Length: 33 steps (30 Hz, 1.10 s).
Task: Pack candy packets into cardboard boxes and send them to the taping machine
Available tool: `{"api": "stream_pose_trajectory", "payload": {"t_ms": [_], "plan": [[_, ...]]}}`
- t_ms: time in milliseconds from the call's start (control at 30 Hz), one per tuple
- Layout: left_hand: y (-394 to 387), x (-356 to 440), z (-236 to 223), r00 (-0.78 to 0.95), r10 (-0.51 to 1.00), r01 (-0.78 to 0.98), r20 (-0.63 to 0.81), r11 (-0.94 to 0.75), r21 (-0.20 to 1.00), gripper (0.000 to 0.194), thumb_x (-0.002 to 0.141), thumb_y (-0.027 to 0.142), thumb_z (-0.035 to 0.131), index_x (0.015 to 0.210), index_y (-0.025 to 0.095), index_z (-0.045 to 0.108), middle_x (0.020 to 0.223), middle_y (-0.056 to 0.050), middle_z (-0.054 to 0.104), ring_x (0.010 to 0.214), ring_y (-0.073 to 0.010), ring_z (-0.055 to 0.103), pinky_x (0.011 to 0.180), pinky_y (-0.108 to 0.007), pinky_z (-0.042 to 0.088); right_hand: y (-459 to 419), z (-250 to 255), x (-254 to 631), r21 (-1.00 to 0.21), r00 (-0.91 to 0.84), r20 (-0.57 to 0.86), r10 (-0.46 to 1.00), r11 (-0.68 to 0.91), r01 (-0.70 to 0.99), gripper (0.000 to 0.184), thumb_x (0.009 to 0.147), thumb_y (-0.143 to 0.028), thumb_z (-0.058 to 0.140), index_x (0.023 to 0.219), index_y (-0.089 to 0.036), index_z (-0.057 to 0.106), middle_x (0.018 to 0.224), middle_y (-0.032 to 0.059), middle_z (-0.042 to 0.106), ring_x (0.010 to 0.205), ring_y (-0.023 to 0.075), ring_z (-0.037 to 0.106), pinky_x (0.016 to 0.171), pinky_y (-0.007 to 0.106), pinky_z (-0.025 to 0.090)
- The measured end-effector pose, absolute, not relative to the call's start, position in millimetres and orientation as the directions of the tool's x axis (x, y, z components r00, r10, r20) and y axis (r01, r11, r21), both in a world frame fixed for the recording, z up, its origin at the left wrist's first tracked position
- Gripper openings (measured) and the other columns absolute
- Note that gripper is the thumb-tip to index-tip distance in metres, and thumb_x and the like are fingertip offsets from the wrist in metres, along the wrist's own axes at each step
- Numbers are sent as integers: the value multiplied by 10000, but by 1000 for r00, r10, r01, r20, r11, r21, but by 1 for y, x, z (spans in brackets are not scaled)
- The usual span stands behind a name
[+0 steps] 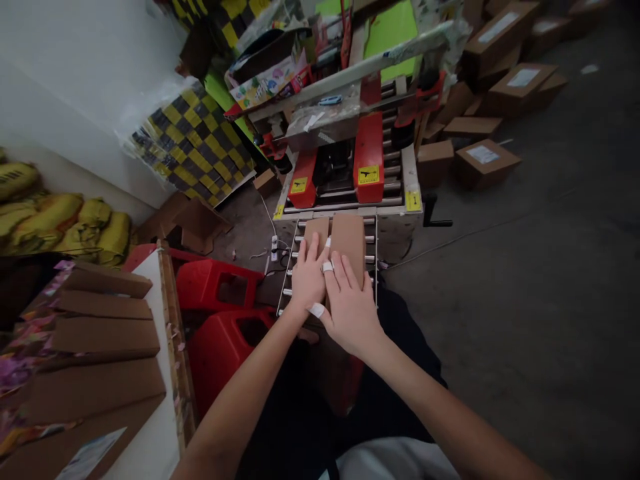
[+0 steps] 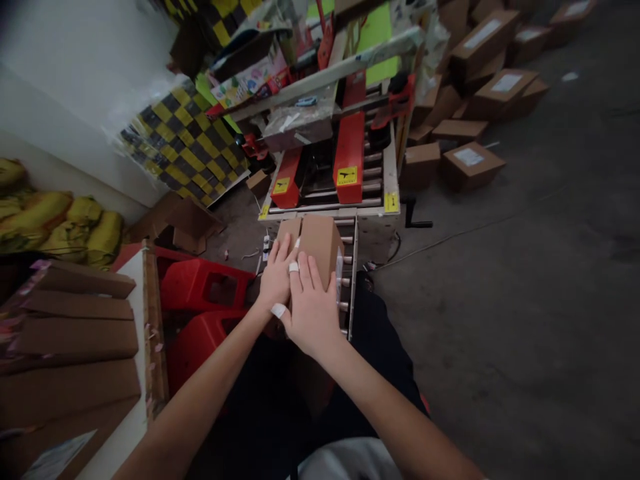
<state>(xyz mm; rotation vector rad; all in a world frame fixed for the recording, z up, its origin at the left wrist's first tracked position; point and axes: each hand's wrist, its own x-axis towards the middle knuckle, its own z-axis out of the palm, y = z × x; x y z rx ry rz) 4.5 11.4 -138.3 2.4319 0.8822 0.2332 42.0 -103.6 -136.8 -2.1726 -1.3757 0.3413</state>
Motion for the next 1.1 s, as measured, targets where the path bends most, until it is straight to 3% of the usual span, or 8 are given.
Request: {"api": "stream_pose_trajectory", "payload": {"t_ms": [100,200,300,533,733,833,967,1100], "plan": [[26,-2,-144,789,614,458,4,-593,662,642,837,195,481,1452,263,311,1554,-46,250,1453,-262,111,1157,-494,204,-107,-136,48,-536,416,78,906,-314,784,699,904,-490,360,1474,-105,241,1558,124,104,1439,313,119,1091,612,211],[38,-5,-148,815,578,395,-37,-509,765,593,855,284,488,1433,247,356,1560,-40,228,1457,-229,45,1177,-470,116,-111,-135,52,-514,388,57,920,-306,801,774,879,-548,383,1481,-92,210,1562,119,58,1447,297,80,1102,602,202],[41,-5,-148,796,594,393,-114,-364,845,506,926,417,353,1410,276,393,1557,-25,240,1451,-196,89,1169,-452,153,-110,-135,52,-491,374,29,927,-312,813,853,845,-605,403,1475,-62,210,1557,148,44,1446,313,71,1096,633,163],[27,0,-138,773,597,537,-215,-435,723,532,931,475,345,1426,280,351,1574,-36,143,1453,-185,1,1157,-506,-6,-112,-140,48,-456,294,95,951,-221,862,1152,646,-721,564,1467,-9,179,1536,246,44,1430,393,43,1057,694,108],[42,4,-133,757,606,413,-242,-158,897,524,946,506,268,1313,236,528,1527,-36,279,1442,-184,107,1181,-440,70,-110,-148,51,-272,198,79,977,-170,947,917,679,-432,671,1454,-128,288,1554,170,69,1418,398,96,1014,756,53],[49,4,-138,625,755,222,-199,73,972,577,945,518,218,1268,186,562,1488,-80,373,1412,-182,264,1169,-380,203,-86,-153,79,-231,170,83,982,-147,962,808,720,-408,631,1424,-132,346,1544,172,152,1412,380,152,1012,753,116],[33,-26,-157,355,914,-60,-199,234,970,550,867,578,419,1200,167,572,1337,-157,554,1264,-221,504,1020,-389,427,-23,-149,127,-177,183,94,979,-164,970,710,760,-367,617,1394,-148,383,1522,184,232,1396,373,216,970,766,201],[-19,-111,-173,312,886,57,-344,344,937,621,731,656,569,1060,134,642,1083,-178,690,970,-254,665,830,-396,505,41,-137,129,-268,354,124,927,-312,912,604,824,-397,576,1313,-59,474,1466,292,286,1375,442,221,919,767,222]]}}
